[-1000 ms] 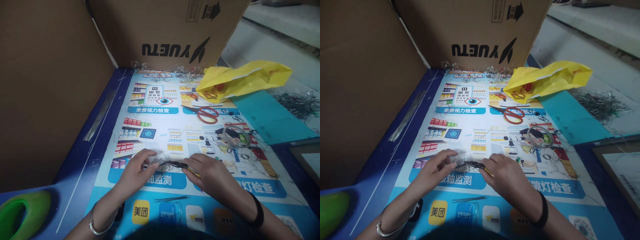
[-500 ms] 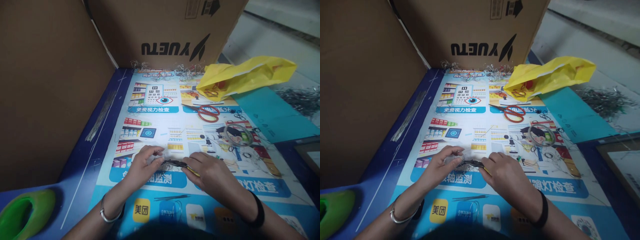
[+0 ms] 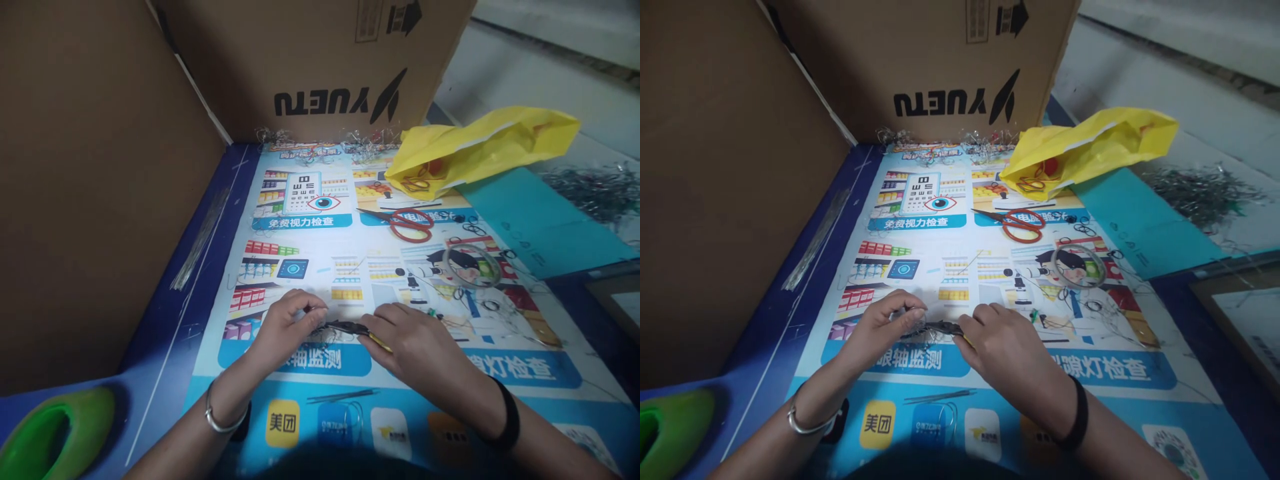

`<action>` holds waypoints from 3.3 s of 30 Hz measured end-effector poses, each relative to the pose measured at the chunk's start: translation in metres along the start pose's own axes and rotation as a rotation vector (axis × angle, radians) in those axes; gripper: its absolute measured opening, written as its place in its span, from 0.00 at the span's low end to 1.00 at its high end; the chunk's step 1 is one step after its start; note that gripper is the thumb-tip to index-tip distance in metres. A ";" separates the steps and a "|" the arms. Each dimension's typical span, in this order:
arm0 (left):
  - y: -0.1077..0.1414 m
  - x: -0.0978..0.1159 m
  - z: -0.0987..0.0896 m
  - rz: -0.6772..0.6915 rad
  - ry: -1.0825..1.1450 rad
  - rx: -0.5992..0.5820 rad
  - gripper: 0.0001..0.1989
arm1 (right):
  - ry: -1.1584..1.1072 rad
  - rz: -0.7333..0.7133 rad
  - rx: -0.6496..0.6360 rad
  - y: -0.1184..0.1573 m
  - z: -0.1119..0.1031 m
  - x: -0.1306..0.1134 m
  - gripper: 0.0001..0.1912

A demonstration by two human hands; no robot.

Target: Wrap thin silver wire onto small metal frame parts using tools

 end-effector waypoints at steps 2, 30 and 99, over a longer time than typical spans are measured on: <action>0.000 -0.003 0.002 -0.003 0.014 -0.015 0.06 | -0.004 0.009 -0.008 0.000 0.000 0.000 0.11; 0.001 -0.021 0.001 -0.030 0.259 -0.072 0.04 | -0.526 0.192 -0.167 -0.002 0.016 0.031 0.11; 0.007 -0.020 0.010 -0.025 0.370 -0.161 0.08 | -0.491 0.034 -0.165 -0.002 0.019 0.019 0.10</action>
Point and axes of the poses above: each hand's wrist, its own y-axis away from the middle knuckle, its own z-axis out of the palm, x = y × z, the point moved 6 cm from there along -y, towards the middle knuckle, and after that the axes turned 13 degrees about -y, right-handed, at the moved point
